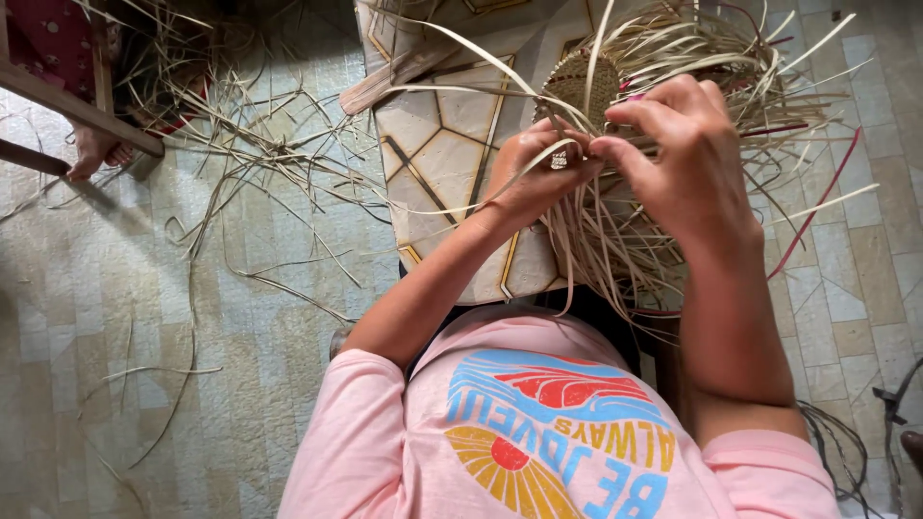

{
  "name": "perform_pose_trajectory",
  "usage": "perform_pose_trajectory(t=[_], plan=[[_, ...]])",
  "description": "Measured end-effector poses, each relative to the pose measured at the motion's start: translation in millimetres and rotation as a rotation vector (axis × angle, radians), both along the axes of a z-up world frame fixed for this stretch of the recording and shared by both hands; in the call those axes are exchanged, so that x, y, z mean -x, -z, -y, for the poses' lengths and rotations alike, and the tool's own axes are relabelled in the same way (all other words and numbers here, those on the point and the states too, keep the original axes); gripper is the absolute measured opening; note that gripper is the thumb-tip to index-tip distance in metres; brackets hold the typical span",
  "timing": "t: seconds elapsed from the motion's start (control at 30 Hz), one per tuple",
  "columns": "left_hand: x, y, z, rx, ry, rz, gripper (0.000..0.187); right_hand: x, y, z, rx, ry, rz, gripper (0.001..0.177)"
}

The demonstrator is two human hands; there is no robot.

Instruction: Weaving dried plant fibers into a basket

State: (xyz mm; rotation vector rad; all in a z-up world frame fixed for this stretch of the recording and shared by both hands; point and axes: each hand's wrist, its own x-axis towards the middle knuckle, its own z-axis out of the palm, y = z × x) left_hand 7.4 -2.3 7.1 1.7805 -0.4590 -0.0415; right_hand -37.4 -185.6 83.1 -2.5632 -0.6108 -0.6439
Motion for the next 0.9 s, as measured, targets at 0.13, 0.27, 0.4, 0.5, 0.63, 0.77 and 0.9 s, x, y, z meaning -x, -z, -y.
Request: perform_pose_trajectory(t=[0.13,0.27,0.4,0.5,0.63,0.77,0.9], plan=[[-11,22,9,0.060,-0.034,0.013,0.024,-18,2,-6,0.160,0.025,-0.073,0.025],[-16,14,10,0.188,0.046,-0.017,0.011,-23,-3,28,-0.200,0.031,-0.011,0.015],[-24,16,15,0.041,0.006,0.024,0.009,-16,-17,87,-0.225,0.312,0.179,0.039],[-24,5,24,0.026,0.003,-0.007,0.009,18,-36,82,0.241,0.406,-0.102,0.063],[-29,12,37,0.024,0.001,0.087,0.013,25,-47,11,0.180,-0.029,0.042,0.015],[-29,8,43,0.018,-0.036,0.113,0.017,5,-19,5,0.699,0.170,0.432,0.013],[-33,12,50,0.086,-0.164,-0.071,0.011,-12,16,17,0.722,0.173,0.498,0.010]])
